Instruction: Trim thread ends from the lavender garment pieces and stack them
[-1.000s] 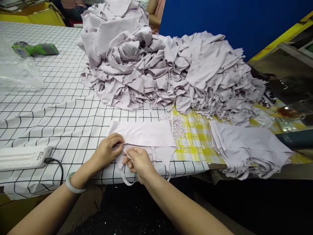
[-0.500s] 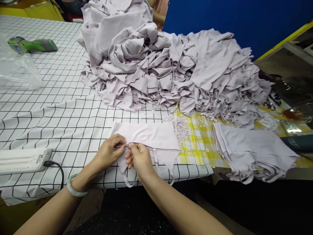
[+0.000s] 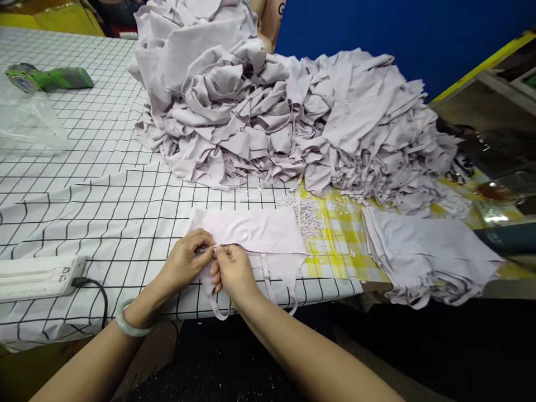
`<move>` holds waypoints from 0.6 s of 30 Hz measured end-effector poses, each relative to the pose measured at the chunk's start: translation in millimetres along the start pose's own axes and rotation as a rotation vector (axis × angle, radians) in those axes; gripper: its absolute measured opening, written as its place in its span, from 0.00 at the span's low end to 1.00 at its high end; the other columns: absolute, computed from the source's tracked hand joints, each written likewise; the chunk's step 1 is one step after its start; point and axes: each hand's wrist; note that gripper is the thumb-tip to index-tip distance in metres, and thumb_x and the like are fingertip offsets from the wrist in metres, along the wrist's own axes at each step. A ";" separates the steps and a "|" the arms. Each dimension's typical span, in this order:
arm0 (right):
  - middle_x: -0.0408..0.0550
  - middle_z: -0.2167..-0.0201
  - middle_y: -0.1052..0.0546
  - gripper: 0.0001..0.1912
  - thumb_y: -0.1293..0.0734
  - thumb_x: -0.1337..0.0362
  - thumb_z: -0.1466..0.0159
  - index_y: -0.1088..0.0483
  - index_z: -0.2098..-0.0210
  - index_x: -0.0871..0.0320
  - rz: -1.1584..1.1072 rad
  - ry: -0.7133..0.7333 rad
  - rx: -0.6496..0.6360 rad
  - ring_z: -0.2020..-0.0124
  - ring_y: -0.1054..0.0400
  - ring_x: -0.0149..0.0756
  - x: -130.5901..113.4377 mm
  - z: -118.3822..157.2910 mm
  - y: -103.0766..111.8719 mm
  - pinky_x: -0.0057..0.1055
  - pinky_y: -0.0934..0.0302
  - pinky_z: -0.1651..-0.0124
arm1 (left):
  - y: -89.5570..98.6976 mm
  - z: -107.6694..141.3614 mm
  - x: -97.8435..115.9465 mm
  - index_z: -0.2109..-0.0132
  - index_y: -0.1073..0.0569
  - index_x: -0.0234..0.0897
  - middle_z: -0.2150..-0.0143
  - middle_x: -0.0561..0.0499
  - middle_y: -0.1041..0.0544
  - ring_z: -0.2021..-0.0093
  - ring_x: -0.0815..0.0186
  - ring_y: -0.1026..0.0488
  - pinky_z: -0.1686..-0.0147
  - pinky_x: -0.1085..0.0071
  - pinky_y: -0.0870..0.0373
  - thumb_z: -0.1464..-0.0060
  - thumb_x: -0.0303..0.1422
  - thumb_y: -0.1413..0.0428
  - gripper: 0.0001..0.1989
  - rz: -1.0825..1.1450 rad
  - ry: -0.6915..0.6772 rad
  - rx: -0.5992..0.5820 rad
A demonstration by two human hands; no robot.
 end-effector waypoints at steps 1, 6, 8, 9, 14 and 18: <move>0.36 0.84 0.32 0.10 0.38 0.59 0.33 0.36 0.68 0.58 -0.011 -0.030 -0.023 0.87 0.42 0.24 -0.5 3.6 0.9 0.21 0.48 0.87 | 0.7 0.5 -1.2 0.70 0.30 0.36 0.66 0.49 0.26 0.64 0.64 0.29 0.61 0.65 0.31 0.43 0.24 0.48 0.08 -0.012 -0.027 -0.001; 0.44 0.76 0.24 0.15 0.40 0.55 0.31 0.31 0.66 0.58 0.153 0.026 -0.299 0.72 0.30 0.32 8.7 54.1 25.1 0.32 0.33 0.61 | 4.8 12.4 -4.9 0.53 0.26 0.35 0.54 0.43 0.25 0.53 0.58 0.29 0.53 0.59 0.29 0.42 0.24 0.49 0.11 -0.196 -0.260 -0.046; 0.49 0.65 0.20 0.13 0.38 0.55 0.32 0.27 0.62 0.57 0.357 0.149 -0.349 0.60 0.28 0.37 18.4 78.0 45.0 0.37 0.34 0.51 | 4.5 20.7 -4.4 0.46 0.28 0.34 0.48 0.40 0.27 0.49 0.54 0.30 0.51 0.54 0.30 0.42 0.25 0.49 0.17 -0.301 -0.314 -0.065; 0.51 0.59 0.21 0.13 0.37 0.56 0.33 0.26 0.58 0.57 0.471 0.236 -0.317 0.54 0.29 0.40 23.9 86.4 56.8 0.39 0.36 0.47 | 3.5 24.7 -3.8 0.44 0.28 0.35 0.47 0.40 0.27 0.48 0.52 0.31 0.50 0.53 0.30 0.42 0.25 0.49 0.18 -0.353 -0.321 -0.070; 0.55 0.58 0.27 0.21 0.43 0.68 0.31 0.29 0.42 0.56 1.096 0.811 0.161 0.56 0.34 0.45 45.9 79.2 114.5 0.43 0.36 0.52 | -5.0 31.9 -3.6 0.41 0.29 0.36 0.44 0.39 0.28 0.44 0.49 0.32 0.49 0.50 0.33 0.41 0.26 0.50 0.21 -0.510 -0.288 -0.054; 0.52 0.68 0.29 0.24 0.44 0.73 0.33 0.28 0.42 0.56 1.433 0.974 0.285 0.67 0.39 0.42 48.4 56.7 134.6 0.39 0.39 0.63 | -4.6 39.5 2.2 0.42 0.31 0.36 0.43 0.39 0.28 0.43 0.50 0.32 0.47 0.51 0.35 0.41 0.26 0.50 0.20 -0.510 -0.306 0.007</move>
Point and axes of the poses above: each hand's wrist, its own z-axis away from the middle knuckle, its own y-axis out of the back of the hand, x = y × z
